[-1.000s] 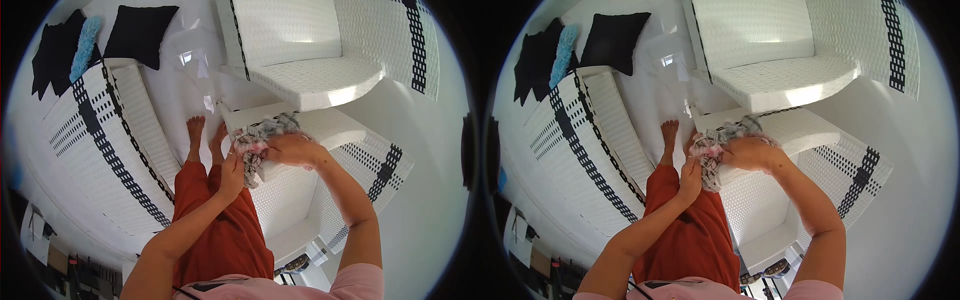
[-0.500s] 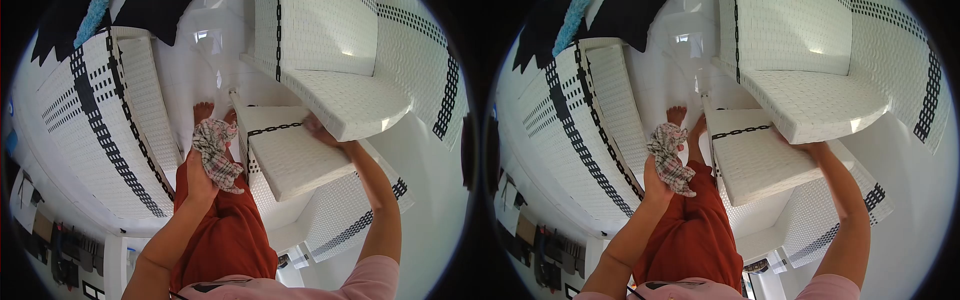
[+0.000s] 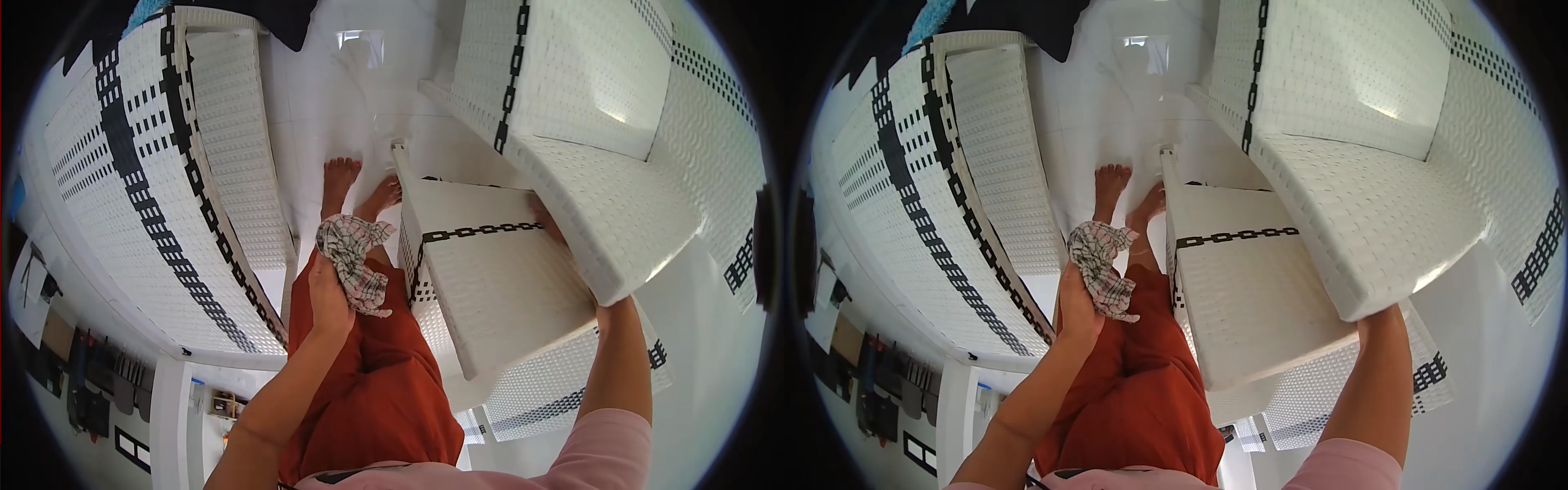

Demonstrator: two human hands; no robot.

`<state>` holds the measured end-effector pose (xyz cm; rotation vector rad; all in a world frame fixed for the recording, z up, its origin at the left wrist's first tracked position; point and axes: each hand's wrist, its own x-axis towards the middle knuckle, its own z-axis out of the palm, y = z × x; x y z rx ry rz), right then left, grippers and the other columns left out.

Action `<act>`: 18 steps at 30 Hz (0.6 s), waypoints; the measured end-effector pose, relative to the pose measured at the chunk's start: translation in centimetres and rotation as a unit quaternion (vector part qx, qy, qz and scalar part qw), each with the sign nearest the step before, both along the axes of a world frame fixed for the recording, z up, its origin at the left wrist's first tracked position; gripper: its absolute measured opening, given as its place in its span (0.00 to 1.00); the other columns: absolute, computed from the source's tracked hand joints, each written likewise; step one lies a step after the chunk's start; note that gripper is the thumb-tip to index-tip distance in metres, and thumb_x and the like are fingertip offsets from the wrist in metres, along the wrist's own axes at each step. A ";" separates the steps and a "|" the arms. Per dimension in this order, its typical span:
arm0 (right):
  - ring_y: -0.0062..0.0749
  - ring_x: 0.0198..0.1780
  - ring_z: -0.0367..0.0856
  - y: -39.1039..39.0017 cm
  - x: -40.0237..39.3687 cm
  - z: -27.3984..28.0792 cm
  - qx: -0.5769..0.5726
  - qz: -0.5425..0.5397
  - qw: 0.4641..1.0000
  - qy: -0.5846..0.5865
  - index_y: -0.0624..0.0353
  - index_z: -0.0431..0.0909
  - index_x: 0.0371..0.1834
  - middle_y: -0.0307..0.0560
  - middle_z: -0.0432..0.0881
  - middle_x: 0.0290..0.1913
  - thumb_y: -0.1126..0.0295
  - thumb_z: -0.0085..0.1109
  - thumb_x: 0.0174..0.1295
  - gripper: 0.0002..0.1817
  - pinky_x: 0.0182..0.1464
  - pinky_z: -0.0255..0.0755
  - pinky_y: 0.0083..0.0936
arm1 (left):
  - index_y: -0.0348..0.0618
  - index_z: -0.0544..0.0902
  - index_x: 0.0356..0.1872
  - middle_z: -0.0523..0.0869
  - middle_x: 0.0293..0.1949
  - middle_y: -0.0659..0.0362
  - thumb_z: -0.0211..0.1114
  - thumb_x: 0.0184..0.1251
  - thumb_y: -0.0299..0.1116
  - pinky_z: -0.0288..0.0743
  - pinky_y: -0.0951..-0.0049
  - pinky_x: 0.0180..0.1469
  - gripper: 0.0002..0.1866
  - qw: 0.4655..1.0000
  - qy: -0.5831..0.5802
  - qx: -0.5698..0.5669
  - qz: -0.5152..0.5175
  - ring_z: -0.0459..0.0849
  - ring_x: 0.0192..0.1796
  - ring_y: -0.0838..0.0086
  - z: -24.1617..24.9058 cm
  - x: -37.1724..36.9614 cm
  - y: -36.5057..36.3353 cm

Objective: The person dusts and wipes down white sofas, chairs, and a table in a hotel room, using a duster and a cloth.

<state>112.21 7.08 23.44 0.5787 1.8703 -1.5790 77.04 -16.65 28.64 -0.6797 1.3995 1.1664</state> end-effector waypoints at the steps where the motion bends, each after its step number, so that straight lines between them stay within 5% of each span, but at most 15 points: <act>1: 0.37 0.67 0.66 -1.6 1.1 0.9 0.022 0.014 0.998 -0.050 0.54 0.66 0.67 0.51 0.71 0.61 0.53 0.37 0.76 0.24 0.71 0.60 0.37 | 0.40 0.77 0.52 0.82 0.40 0.60 0.43 0.78 0.39 0.78 0.73 0.38 0.18 1.000 0.002 -0.007 -0.002 0.80 0.35 0.76 -0.6 0.3 -0.5; 3: 0.39 0.65 0.67 -0.2 -2.5 -5.5 0.067 0.038 0.986 -0.146 0.55 0.66 0.65 0.50 0.72 0.57 0.52 0.38 0.75 0.24 0.70 0.61 0.37 | 0.40 0.77 0.53 0.82 0.40 0.61 0.43 0.78 0.38 0.77 0.74 0.40 0.17 1.000 0.009 -0.022 -0.010 0.80 0.37 0.76 -1.5 0.6 -1.4; 4: 0.40 0.63 0.68 -2.6 -1.2 -3.2 0.089 0.051 0.975 -0.196 0.55 0.66 0.65 0.50 0.73 0.55 0.52 0.39 0.75 0.24 0.70 0.61 0.37 | 0.40 0.77 0.53 0.82 0.40 0.61 0.43 0.78 0.38 0.77 0.74 0.40 0.17 1.000 0.008 -0.026 -0.009 0.80 0.37 0.76 -1.6 1.0 -1.7; 8: 0.42 0.59 0.70 -3.0 -4.7 -8.4 0.166 0.101 0.920 -0.341 0.56 0.66 0.62 0.49 0.74 0.50 0.51 0.41 0.74 0.24 0.68 0.63 0.37 | 0.40 0.76 0.55 0.81 0.43 0.63 0.44 0.78 0.38 0.76 0.75 0.43 0.17 0.999 -0.003 -0.036 0.012 0.80 0.41 0.78 -2.3 2.7 -1.9; 10: 0.51 0.79 0.45 -7.5 -10.6 -11.2 0.113 0.074 0.963 -0.235 0.57 0.59 0.73 0.61 0.48 0.79 0.46 0.38 0.72 0.34 0.77 0.42 0.46 | 0.40 0.76 0.56 0.81 0.45 0.63 0.45 0.78 0.38 0.76 0.75 0.45 0.17 0.999 -0.008 -0.031 0.019 0.80 0.43 0.78 -2.5 3.3 -2.5; 12: 0.57 0.76 0.51 -7.1 -15.2 -10.5 0.021 0.010 0.981 -0.192 0.58 0.62 0.72 0.65 0.57 0.75 0.43 0.37 0.71 0.35 0.75 0.45 0.53 | 0.40 0.76 0.57 0.81 0.46 0.63 0.45 0.78 0.38 0.76 0.76 0.46 0.17 0.999 -0.008 -0.029 0.029 0.80 0.44 0.78 -3.1 3.4 -3.0; 18: 0.61 0.73 0.57 -9.4 -19.3 -17.6 0.019 0.058 0.968 -0.244 0.65 0.73 0.62 0.68 0.67 0.68 0.44 0.41 0.69 0.34 0.72 0.51 0.53 | 0.39 0.75 0.58 0.82 0.49 0.62 0.47 0.78 0.37 0.76 0.75 0.47 0.17 0.998 -0.004 -0.026 0.056 0.80 0.46 0.78 -4.0 3.2 -3.6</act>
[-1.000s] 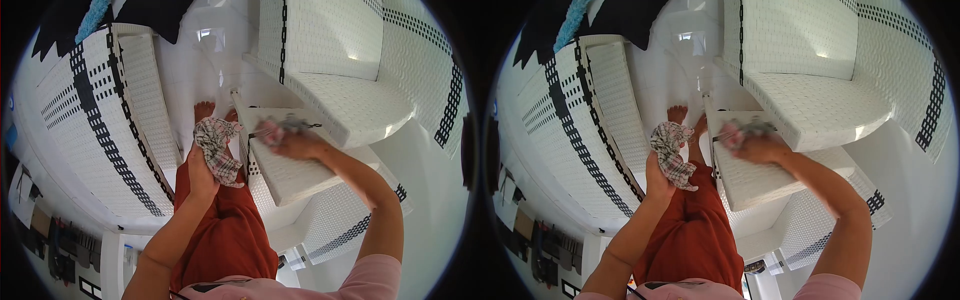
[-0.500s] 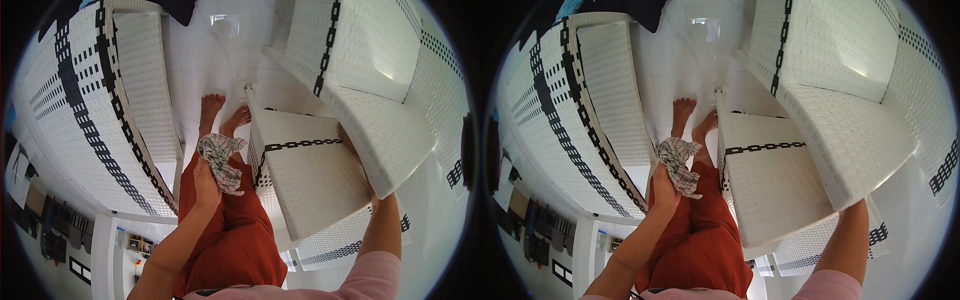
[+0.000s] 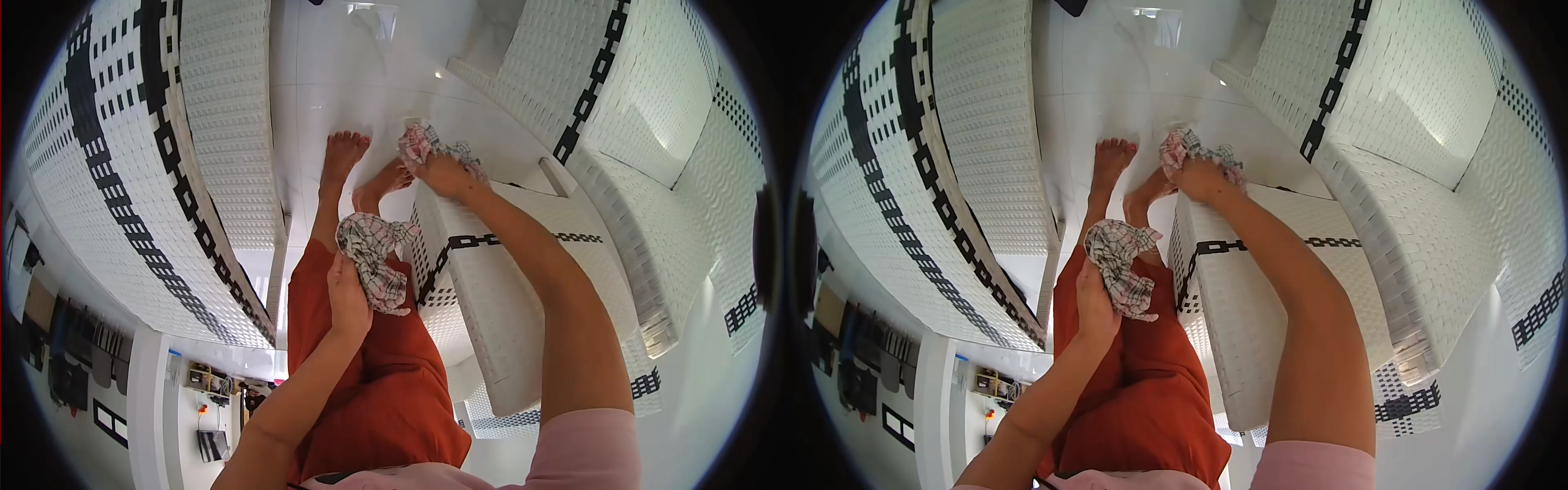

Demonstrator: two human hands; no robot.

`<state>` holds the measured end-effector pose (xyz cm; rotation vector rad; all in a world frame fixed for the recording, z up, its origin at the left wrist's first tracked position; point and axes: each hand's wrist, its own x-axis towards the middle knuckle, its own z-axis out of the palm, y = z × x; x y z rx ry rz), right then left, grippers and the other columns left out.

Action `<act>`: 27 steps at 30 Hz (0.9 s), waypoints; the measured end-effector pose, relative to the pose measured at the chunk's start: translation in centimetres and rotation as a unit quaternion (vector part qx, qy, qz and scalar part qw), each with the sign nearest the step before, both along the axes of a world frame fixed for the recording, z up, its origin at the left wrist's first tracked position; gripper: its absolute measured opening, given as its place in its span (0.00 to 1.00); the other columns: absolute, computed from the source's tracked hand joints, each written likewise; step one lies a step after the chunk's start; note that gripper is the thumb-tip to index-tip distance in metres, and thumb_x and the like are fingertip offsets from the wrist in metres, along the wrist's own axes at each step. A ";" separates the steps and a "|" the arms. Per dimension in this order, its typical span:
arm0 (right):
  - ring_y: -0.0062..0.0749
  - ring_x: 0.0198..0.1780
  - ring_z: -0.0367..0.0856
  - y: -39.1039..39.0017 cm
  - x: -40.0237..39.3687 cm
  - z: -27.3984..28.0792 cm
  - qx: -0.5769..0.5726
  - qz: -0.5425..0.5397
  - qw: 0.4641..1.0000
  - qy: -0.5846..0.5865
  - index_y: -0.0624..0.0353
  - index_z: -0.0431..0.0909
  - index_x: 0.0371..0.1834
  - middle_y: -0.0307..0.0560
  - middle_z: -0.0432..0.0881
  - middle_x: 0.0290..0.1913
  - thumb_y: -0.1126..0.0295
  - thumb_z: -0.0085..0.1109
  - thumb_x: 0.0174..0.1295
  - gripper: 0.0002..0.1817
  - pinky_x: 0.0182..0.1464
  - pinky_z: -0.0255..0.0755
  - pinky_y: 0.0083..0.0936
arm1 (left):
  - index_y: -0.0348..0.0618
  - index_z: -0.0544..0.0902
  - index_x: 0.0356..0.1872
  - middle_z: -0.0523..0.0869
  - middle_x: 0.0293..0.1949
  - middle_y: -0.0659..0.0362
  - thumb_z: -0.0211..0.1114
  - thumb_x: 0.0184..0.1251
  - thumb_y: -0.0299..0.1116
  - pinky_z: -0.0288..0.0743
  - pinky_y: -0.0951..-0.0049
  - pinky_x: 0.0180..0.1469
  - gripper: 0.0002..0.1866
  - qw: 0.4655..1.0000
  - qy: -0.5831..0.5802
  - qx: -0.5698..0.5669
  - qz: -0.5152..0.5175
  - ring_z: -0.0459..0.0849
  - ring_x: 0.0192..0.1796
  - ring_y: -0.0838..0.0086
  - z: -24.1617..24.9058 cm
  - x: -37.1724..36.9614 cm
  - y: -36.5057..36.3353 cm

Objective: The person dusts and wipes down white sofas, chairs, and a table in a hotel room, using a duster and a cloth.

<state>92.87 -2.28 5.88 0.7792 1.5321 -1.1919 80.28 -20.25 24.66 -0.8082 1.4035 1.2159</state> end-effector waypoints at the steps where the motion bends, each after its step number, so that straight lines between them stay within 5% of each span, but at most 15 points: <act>1: 0.62 0.72 0.58 -0.6 -0.5 -0.2 0.007 0.028 1.000 0.009 0.66 0.75 0.60 0.68 0.68 0.67 0.44 0.42 0.69 0.34 0.71 0.53 0.53 | 0.39 0.75 0.58 0.82 0.49 0.61 0.48 0.78 0.37 0.76 0.75 0.48 0.17 1.000 0.004 0.002 -0.001 0.80 0.46 0.78 0.1 -0.2 0.0; 5: 0.65 0.73 0.55 -2.8 1.1 6.7 -0.019 0.084 0.986 0.141 0.67 0.79 0.55 0.68 0.67 0.68 0.45 0.41 0.70 0.33 0.72 0.51 0.53 | 0.37 0.74 0.59 0.82 0.51 0.60 0.46 0.78 0.33 0.76 0.75 0.52 0.17 1.000 0.004 0.021 -0.021 0.81 0.50 0.77 0.6 -1.1 0.1; 7: 0.58 0.62 0.71 -0.6 1.0 14.9 0.024 0.077 0.960 0.268 0.63 0.81 0.53 0.68 0.74 0.60 0.47 0.41 0.73 0.29 0.69 0.56 0.50 | 0.36 0.74 0.59 0.82 0.51 0.60 0.46 0.78 0.31 0.75 0.76 0.53 0.16 0.999 0.012 0.042 -0.023 0.81 0.49 0.77 1.1 -1.2 2.0; 8: 0.58 0.62 0.71 1.4 0.7 17.8 0.036 0.076 0.962 0.260 0.63 0.81 0.53 0.68 0.74 0.60 0.47 0.41 0.73 0.29 0.69 0.56 0.50 | 0.35 0.74 0.60 0.82 0.51 0.60 0.46 0.77 0.29 0.74 0.77 0.53 0.16 0.998 0.030 0.051 -0.022 0.81 0.49 0.78 1.6 -1.3 3.2; 10: 0.56 0.70 0.64 5.3 1.3 23.1 -0.129 0.006 0.985 0.116 0.58 0.75 0.62 0.66 0.69 0.66 0.49 0.39 0.74 0.27 0.74 0.52 0.47 | 0.34 0.73 0.60 0.82 0.50 0.61 0.46 0.76 0.27 0.73 0.78 0.54 0.16 0.996 0.046 0.070 -0.028 0.80 0.48 0.79 3.0 -1.1 5.3; 12: 0.49 0.74 0.60 8.6 4.4 26.2 -0.058 0.077 0.991 0.097 0.56 0.66 0.70 0.61 0.66 0.70 0.53 0.41 0.75 0.27 0.77 0.49 0.44 | 0.34 0.74 0.60 0.81 0.52 0.60 0.47 0.75 0.24 0.71 0.80 0.55 0.17 0.990 0.058 0.107 -0.068 0.79 0.49 0.80 4.8 -0.5 7.2; 14: 0.43 0.76 0.58 9.9 10.8 27.1 -0.032 -0.172 0.979 0.105 0.52 0.57 0.76 0.52 0.64 0.73 0.56 0.40 0.76 0.28 0.77 0.49 0.41 | 0.34 0.74 0.60 0.81 0.52 0.60 0.47 0.74 0.23 0.70 0.81 0.56 0.17 0.984 0.065 0.135 -0.093 0.79 0.49 0.80 6.5 -0.2 8.7; 15: 0.43 0.76 0.58 11.1 14.7 27.8 -0.023 -0.177 0.978 0.107 0.52 0.57 0.76 0.52 0.64 0.73 0.56 0.40 0.76 0.28 0.77 0.49 0.41 | 0.34 0.75 0.59 0.81 0.52 0.61 0.48 0.73 0.22 0.70 0.81 0.56 0.17 0.974 0.032 0.173 -0.146 0.78 0.49 0.80 7.5 -0.2 9.2; 18: 0.40 0.77 0.55 14.3 27.0 30.2 0.138 -0.112 0.968 -0.177 0.51 0.52 0.78 0.49 0.55 0.78 0.47 0.48 0.71 0.37 0.75 0.54 0.34 | 0.33 0.77 0.58 0.81 0.51 0.61 0.49 0.71 0.20 0.68 0.81 0.57 0.17 0.932 -0.031 0.251 -0.260 0.76 0.51 0.80 10.8 -0.4 10.6; 19: 0.40 0.77 0.55 13.9 30.2 30.5 0.144 -0.123 0.965 -0.179 0.51 0.52 0.78 0.49 0.55 0.78 0.47 0.48 0.71 0.37 0.75 0.54 0.34 | 0.33 0.77 0.57 0.81 0.49 0.61 0.50 0.70 0.19 0.68 0.79 0.56 0.17 0.910 -0.038 0.279 -0.304 0.76 0.50 0.79 12.3 -0.5 11.1; 21: 0.42 0.65 0.74 12.3 36.0 32.5 0.262 -0.173 0.928 -0.200 0.54 0.69 0.69 0.56 0.71 0.68 0.43 0.45 0.70 0.33 0.66 0.66 0.36 | 0.33 0.78 0.55 0.81 0.46 0.60 0.51 0.67 0.18 0.69 0.76 0.55 0.16 0.854 -0.057 0.338 -0.390 0.76 0.49 0.75 15.0 0.1 12.0; 23: 0.46 0.58 0.80 12.3 31.6 34.8 0.223 -0.168 0.915 -0.293 0.54 0.76 0.64 0.58 0.81 0.57 0.40 0.44 0.70 0.32 0.64 0.65 0.36 | 0.34 0.79 0.53 0.82 0.47 0.59 0.52 0.65 0.18 0.70 0.74 0.54 0.16 0.798 0.016 0.392 -0.457 0.78 0.50 0.73 16.9 1.5 12.9; 25: 0.44 0.46 0.84 9.9 23.9 38.7 0.257 -0.283 0.908 -0.172 0.58 0.83 0.51 0.55 0.85 0.37 0.41 0.45 0.70 0.31 0.58 0.69 0.38 | 0.35 0.79 0.51 0.83 0.49 0.57 0.54 0.62 0.18 0.74 0.69 0.52 0.16 0.675 0.177 0.459 -0.549 0.81 0.51 0.69 18.7 3.0 13.8; 26: 0.42 0.51 0.81 10.1 18.4 41.5 0.204 -0.282 0.916 -0.198 0.60 0.83 0.49 0.55 0.84 0.43 0.51 0.57 0.67 0.23 0.57 0.70 0.39 | 0.35 0.79 0.51 0.83 0.49 0.57 0.54 0.62 0.18 0.74 0.69 0.52 0.16 0.661 0.177 0.473 -0.554 0.81 0.51 0.69 19.4 3.9 14.2; 27: 0.45 0.55 0.77 6.6 16.6 41.6 0.354 -0.186 0.914 -0.062 0.58 0.82 0.50 0.55 0.81 0.47 0.52 0.57 0.66 0.21 0.60 0.66 0.45 | 0.35 0.79 0.48 0.82 0.47 0.55 0.55 0.60 0.19 0.73 0.67 0.52 0.15 0.638 0.243 0.453 -0.574 0.80 0.49 0.65 19.8 5.0 14.4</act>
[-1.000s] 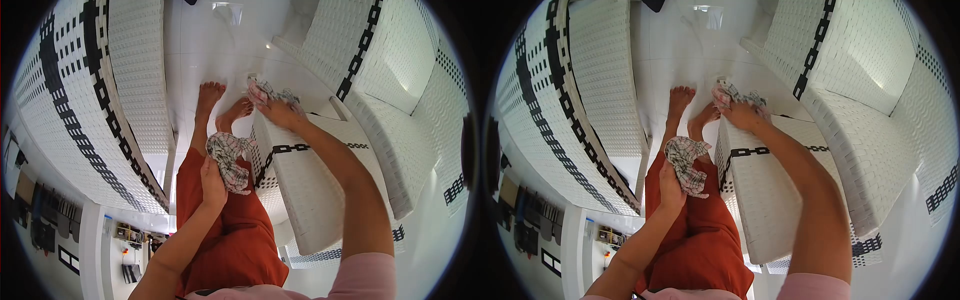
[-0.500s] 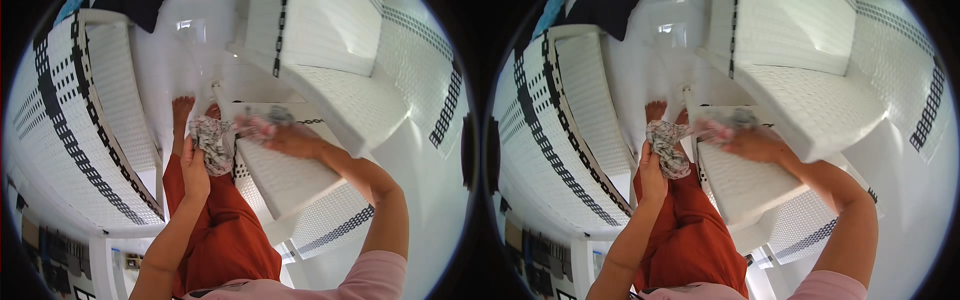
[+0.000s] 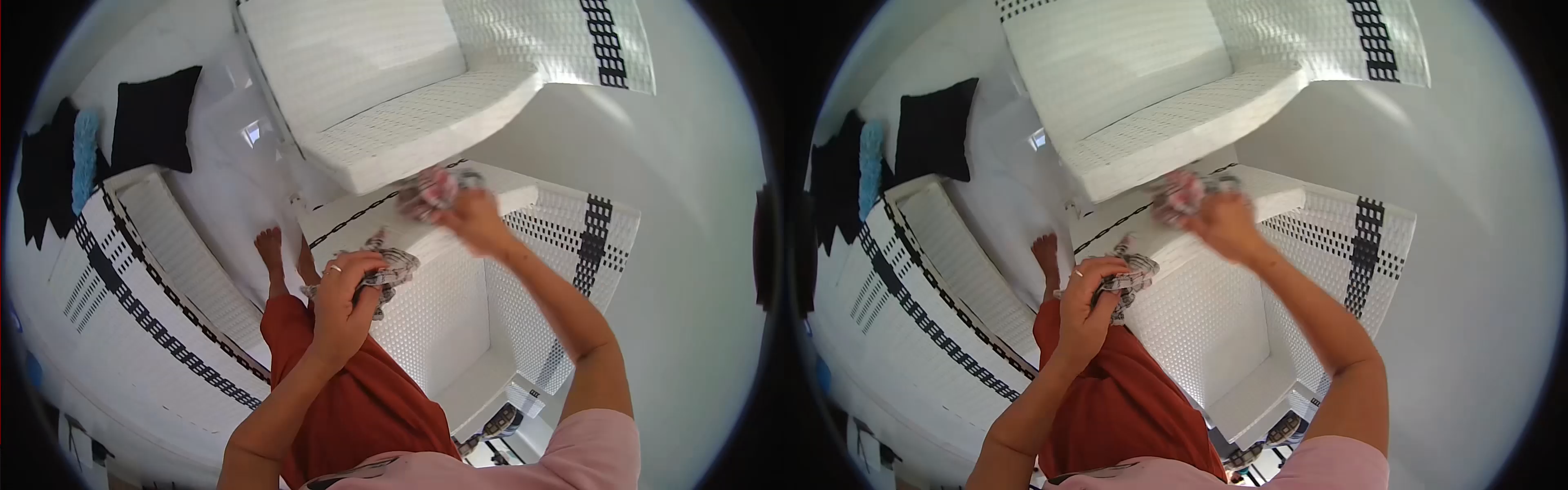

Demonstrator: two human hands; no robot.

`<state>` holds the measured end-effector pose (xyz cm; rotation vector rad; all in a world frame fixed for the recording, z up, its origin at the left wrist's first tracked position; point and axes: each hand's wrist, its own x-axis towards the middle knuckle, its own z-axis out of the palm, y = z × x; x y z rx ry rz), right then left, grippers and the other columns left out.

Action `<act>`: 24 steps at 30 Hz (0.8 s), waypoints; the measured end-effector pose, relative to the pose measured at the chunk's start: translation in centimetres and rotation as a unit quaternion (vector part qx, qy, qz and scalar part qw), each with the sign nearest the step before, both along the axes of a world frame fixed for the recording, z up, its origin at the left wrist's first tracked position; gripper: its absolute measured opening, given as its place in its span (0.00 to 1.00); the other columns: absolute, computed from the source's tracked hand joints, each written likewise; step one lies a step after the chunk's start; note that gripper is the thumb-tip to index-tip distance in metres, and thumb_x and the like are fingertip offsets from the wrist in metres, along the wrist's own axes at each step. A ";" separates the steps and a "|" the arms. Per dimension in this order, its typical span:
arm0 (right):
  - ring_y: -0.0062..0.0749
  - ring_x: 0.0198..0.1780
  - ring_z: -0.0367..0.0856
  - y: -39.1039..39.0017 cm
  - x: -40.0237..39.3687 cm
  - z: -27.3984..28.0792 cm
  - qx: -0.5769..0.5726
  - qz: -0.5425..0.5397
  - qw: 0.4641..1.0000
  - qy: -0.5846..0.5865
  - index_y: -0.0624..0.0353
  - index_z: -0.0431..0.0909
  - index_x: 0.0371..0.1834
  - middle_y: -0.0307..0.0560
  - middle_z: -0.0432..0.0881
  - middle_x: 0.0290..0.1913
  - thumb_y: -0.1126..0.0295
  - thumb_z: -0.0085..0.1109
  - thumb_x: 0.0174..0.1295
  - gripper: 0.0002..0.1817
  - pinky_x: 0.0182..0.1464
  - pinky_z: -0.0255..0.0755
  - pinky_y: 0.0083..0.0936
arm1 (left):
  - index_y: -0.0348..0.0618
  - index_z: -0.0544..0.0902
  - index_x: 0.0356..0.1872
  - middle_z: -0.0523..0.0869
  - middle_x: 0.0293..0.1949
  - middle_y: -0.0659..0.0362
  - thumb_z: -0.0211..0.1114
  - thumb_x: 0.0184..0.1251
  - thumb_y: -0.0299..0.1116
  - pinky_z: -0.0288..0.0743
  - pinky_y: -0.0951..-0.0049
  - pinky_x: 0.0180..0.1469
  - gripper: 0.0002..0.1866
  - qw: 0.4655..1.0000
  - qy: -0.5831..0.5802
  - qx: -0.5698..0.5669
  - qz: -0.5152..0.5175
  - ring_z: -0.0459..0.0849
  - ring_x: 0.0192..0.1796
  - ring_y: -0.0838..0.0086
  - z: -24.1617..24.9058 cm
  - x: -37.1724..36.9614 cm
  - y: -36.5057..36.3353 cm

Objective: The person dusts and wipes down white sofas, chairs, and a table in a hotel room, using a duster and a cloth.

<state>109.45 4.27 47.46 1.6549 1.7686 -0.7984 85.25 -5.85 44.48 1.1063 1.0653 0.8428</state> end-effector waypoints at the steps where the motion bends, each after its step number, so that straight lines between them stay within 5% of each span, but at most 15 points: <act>1: 0.48 0.59 0.74 -3.2 -0.1 -0.4 0.159 0.147 0.975 0.055 0.57 0.82 0.50 0.56 0.79 0.51 0.54 0.56 0.66 0.20 0.63 0.61 0.52 | 0.35 0.79 0.46 0.82 0.46 0.53 0.57 0.58 0.20 0.73 0.64 0.52 0.13 0.997 0.069 0.033 0.011 0.79 0.48 0.60 0.2 1.1 0.1; 5: 0.51 0.65 0.66 -6.5 3.3 -3.1 0.298 0.054 0.929 0.214 0.58 0.84 0.36 0.57 0.76 0.53 0.53 0.58 0.60 0.18 0.64 0.57 0.55 | 0.36 0.78 0.41 0.81 0.44 0.50 0.58 0.54 0.23 0.72 0.58 0.52 0.12 0.967 0.214 0.133 -0.021 0.78 0.46 0.53 0.0 2.6 0.3; 11: 0.54 0.50 0.75 -0.8 16.8 -5.1 0.316 -0.092 0.943 0.050 0.59 0.85 0.40 0.57 0.81 0.43 0.55 0.51 0.64 0.19 0.62 0.59 0.53 | 0.36 0.76 0.43 0.80 0.41 0.49 0.59 0.54 0.24 0.72 0.55 0.52 0.13 0.934 0.283 0.215 -0.040 0.78 0.45 0.50 -0.9 3.1 0.0; 14: 0.53 0.51 0.76 -2.5 13.0 -5.3 0.359 -0.107 0.927 -0.012 0.62 0.84 0.42 0.57 0.80 0.44 0.57 0.53 0.64 0.19 0.61 0.60 0.55 | 0.36 0.76 0.42 0.79 0.41 0.47 0.59 0.55 0.25 0.72 0.54 0.53 0.12 0.933 0.308 0.181 -0.037 0.78 0.46 0.48 -0.8 3.3 -0.1; 16: 0.53 0.52 0.75 -4.4 8.6 -4.3 0.419 -0.038 0.900 0.114 0.64 0.81 0.46 0.58 0.79 0.47 0.64 0.57 0.60 0.16 0.60 0.64 0.53 | 0.36 0.76 0.42 0.79 0.41 0.47 0.59 0.55 0.25 0.72 0.54 0.53 0.12 0.929 0.317 0.188 -0.040 0.78 0.46 0.48 -0.8 3.5 -0.1; 19: 0.54 0.52 0.75 -4.0 7.9 3.7 0.333 -0.111 0.912 0.213 0.63 0.77 0.50 0.58 0.78 0.49 0.69 0.60 0.56 0.18 0.58 0.68 0.47 | 0.36 0.76 0.42 0.79 0.41 0.46 0.59 0.56 0.25 0.72 0.53 0.54 0.12 0.921 0.334 0.195 -0.050 0.77 0.46 0.47 -0.6 3.4 0.2; 22: 0.54 0.47 0.77 -2.6 14.5 14.1 0.536 -0.118 0.831 0.096 0.60 0.79 0.48 0.57 0.79 0.44 0.73 0.58 0.55 0.15 0.53 0.71 0.43 | 0.35 0.76 0.43 0.79 0.41 0.46 0.58 0.57 0.25 0.72 0.53 0.54 0.11 0.921 0.337 0.187 -0.049 0.77 0.46 0.46 -0.5 3.5 0.0; 24: 0.49 0.45 0.78 -1.0 17.5 20.4 0.522 -0.074 0.849 -0.033 0.61 0.82 0.42 0.51 0.80 0.42 0.72 0.55 0.61 0.09 0.53 0.70 0.43 | 0.35 0.76 0.43 0.79 0.41 0.46 0.58 0.57 0.25 0.72 0.53 0.53 0.12 0.921 0.339 0.183 -0.054 0.77 0.45 0.46 -0.5 3.5 -0.3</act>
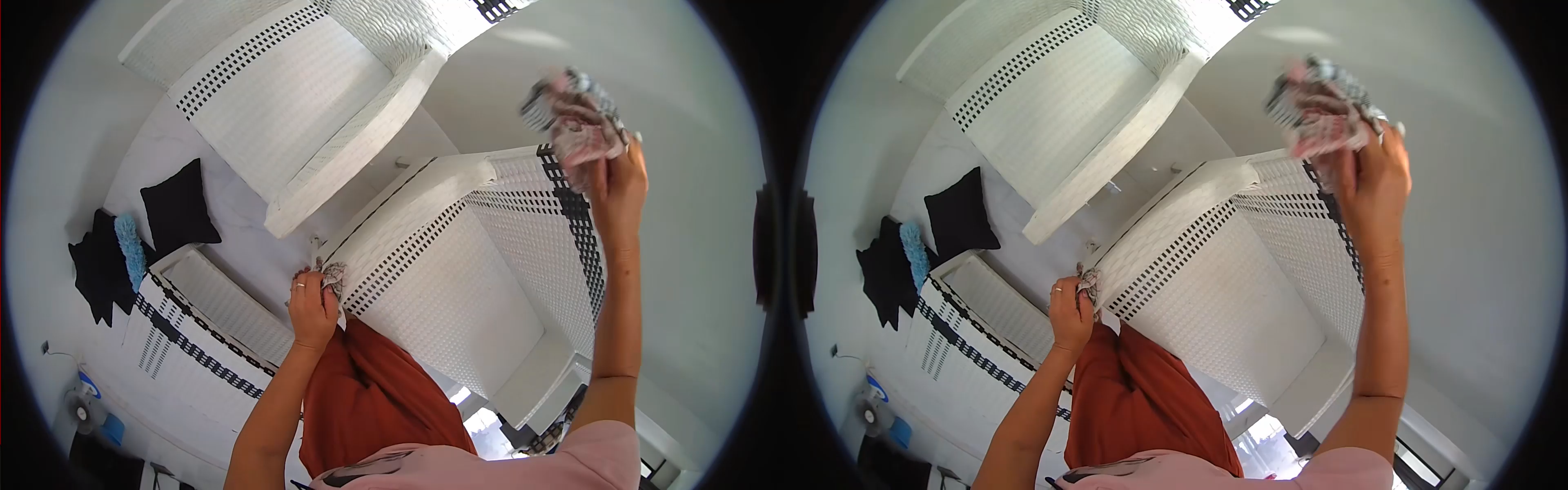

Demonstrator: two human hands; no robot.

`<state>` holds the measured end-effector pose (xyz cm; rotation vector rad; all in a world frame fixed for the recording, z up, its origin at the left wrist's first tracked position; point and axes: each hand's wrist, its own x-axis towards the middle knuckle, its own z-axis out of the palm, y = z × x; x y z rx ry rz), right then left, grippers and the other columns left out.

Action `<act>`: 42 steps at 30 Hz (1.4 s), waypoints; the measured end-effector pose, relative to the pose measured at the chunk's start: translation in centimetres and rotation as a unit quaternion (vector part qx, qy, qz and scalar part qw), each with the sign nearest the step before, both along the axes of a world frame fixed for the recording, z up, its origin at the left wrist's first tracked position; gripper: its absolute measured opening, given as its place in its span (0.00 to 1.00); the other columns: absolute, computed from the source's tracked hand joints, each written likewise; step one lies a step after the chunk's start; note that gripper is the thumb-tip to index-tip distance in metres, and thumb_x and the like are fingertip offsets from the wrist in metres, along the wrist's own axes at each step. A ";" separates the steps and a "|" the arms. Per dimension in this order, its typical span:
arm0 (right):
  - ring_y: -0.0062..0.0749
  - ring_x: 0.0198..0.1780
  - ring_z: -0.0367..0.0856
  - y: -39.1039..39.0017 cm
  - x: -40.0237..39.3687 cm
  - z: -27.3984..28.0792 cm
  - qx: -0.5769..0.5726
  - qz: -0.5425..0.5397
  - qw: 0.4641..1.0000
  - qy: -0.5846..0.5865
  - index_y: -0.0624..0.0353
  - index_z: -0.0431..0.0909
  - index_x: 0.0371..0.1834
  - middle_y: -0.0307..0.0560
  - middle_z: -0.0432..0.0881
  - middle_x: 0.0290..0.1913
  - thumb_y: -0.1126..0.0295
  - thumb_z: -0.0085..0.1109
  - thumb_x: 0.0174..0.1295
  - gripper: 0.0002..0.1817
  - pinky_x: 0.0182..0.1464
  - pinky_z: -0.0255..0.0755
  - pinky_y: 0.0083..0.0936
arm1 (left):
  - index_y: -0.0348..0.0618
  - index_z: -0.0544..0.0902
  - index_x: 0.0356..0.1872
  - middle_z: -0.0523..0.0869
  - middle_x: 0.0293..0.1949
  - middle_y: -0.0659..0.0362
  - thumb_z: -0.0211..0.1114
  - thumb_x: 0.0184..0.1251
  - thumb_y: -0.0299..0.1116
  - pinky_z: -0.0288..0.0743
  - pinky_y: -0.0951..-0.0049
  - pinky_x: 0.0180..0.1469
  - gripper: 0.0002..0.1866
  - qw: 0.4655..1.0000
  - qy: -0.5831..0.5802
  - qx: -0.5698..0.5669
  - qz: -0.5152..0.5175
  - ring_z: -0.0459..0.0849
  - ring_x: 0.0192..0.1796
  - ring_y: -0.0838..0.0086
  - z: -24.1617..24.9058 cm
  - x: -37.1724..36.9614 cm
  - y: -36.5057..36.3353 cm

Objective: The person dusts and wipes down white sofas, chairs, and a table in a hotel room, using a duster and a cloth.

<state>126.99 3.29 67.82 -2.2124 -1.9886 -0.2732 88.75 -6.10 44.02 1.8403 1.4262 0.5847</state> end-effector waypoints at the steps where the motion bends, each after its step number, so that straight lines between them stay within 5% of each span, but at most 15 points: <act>1: 0.45 0.44 0.79 0.8 1.3 0.7 -0.011 0.023 0.995 -0.098 0.61 0.83 0.38 0.48 0.81 0.40 0.70 0.55 0.64 0.09 0.56 0.69 0.44 | 0.35 0.76 0.43 0.79 0.41 0.46 0.58 0.57 0.25 0.72 0.53 0.52 0.12 1.000 0.000 0.001 0.002 0.77 0.45 0.46 0.0 0.1 0.1; 6: 0.42 0.44 0.78 0.8 6.5 -8.2 -0.146 0.040 0.951 -0.271 0.58 0.82 0.31 0.46 0.79 0.35 0.64 0.57 0.63 0.10 0.59 0.64 0.44 | 0.35 0.76 0.42 0.79 0.40 0.45 0.57 0.57 0.25 0.72 0.54 0.48 0.11 1.000 0.004 0.005 0.002 0.77 0.43 0.47 -0.1 0.2 0.2; 8: 0.42 0.45 0.76 0.8 7.3 -12.6 -0.156 0.095 0.964 -0.192 0.57 0.79 0.26 0.47 0.77 0.35 0.71 0.53 0.59 0.07 0.60 0.63 0.44 | 0.35 0.76 0.42 0.79 0.40 0.45 0.57 0.57 0.25 0.72 0.54 0.47 0.11 1.000 0.005 0.004 -0.005 0.76 0.42 0.47 0.0 0.3 0.1; 13: 0.42 0.47 0.76 -0.2 3.9 -22.7 -0.152 0.072 0.976 -0.137 0.59 0.79 0.30 0.48 0.78 0.36 0.72 0.51 0.57 0.07 0.57 0.65 0.47 | 0.36 0.76 0.42 0.78 0.39 0.45 0.57 0.58 0.26 0.71 0.54 0.45 0.11 1.000 0.008 0.012 -0.001 0.76 0.41 0.48 -0.1 0.1 0.1; 17: 0.46 0.46 0.76 -1.2 -3.7 -27.2 -0.027 -0.114 0.993 0.024 0.51 0.79 0.42 0.48 0.78 0.38 0.72 0.55 0.53 0.12 0.49 0.64 0.45 | 0.36 0.76 0.42 0.78 0.39 0.46 0.56 0.59 0.27 0.71 0.53 0.45 0.11 1.000 0.003 0.009 0.002 0.76 0.41 0.48 -0.2 0.3 0.1; 23: 0.51 0.51 0.73 -8.0 -19.1 -23.9 -0.038 0.066 0.947 0.313 0.54 0.80 0.41 0.54 0.74 0.46 0.78 0.54 0.49 0.15 0.49 0.63 0.43 | 0.35 0.75 0.43 0.78 0.40 0.45 0.56 0.60 0.28 0.71 0.52 0.45 0.11 1.000 0.010 0.016 -0.011 0.76 0.42 0.46 -0.2 0.0 -0.1; 28: 0.56 0.53 0.75 -6.4 -15.1 -15.8 0.052 0.074 0.907 0.411 0.56 0.82 0.40 0.56 0.78 0.48 0.79 0.53 0.50 0.14 0.56 0.67 0.48 | 0.34 0.75 0.44 0.77 0.42 0.43 0.55 0.62 0.29 0.70 0.51 0.46 0.12 0.999 0.029 0.023 -0.031 0.75 0.45 0.45 -0.9 -0.1 -0.3; 30: 0.60 0.53 0.74 -4.5 -8.5 -10.3 0.140 -0.012 0.954 0.264 0.57 0.81 0.43 0.64 0.77 0.48 0.79 0.55 0.49 0.16 0.57 0.68 0.48 | 0.34 0.75 0.44 0.77 0.43 0.42 0.54 0.63 0.30 0.70 0.51 0.47 0.12 0.999 0.023 0.011 -0.028 0.75 0.46 0.44 -0.7 -0.1 -0.4; 32: 0.58 0.51 0.74 -2.2 -2.1 -5.0 0.242 -0.028 0.965 0.093 0.57 0.80 0.46 0.61 0.77 0.48 0.78 0.57 0.50 0.17 0.54 0.67 0.46 | 0.33 0.75 0.45 0.77 0.42 0.42 0.53 0.64 0.29 0.69 0.52 0.47 0.11 0.999 0.022 0.026 -0.038 0.75 0.45 0.45 -0.6 -0.1 -0.4; 34: 0.57 0.52 0.74 -1.6 3.8 -3.5 0.192 -0.059 0.979 0.012 0.56 0.78 0.51 0.61 0.76 0.49 0.77 0.59 0.52 0.20 0.55 0.67 0.47 | 0.33 0.74 0.45 0.77 0.40 0.43 0.50 0.67 0.27 0.69 0.54 0.47 0.10 0.998 0.026 0.044 -0.044 0.75 0.43 0.46 -0.7 0.0 -0.4; 42: 0.58 0.57 0.72 -18.8 14.7 -8.0 0.187 -0.202 0.961 0.012 0.58 0.73 0.59 0.60 0.75 0.54 0.75 0.60 0.56 0.25 0.61 0.64 0.50 | 0.32 0.74 0.46 0.77 0.39 0.43 0.47 0.73 0.27 0.68 0.56 0.46 0.11 0.995 0.025 0.061 -0.068 0.74 0.41 0.48 -1.2 -0.2 -0.7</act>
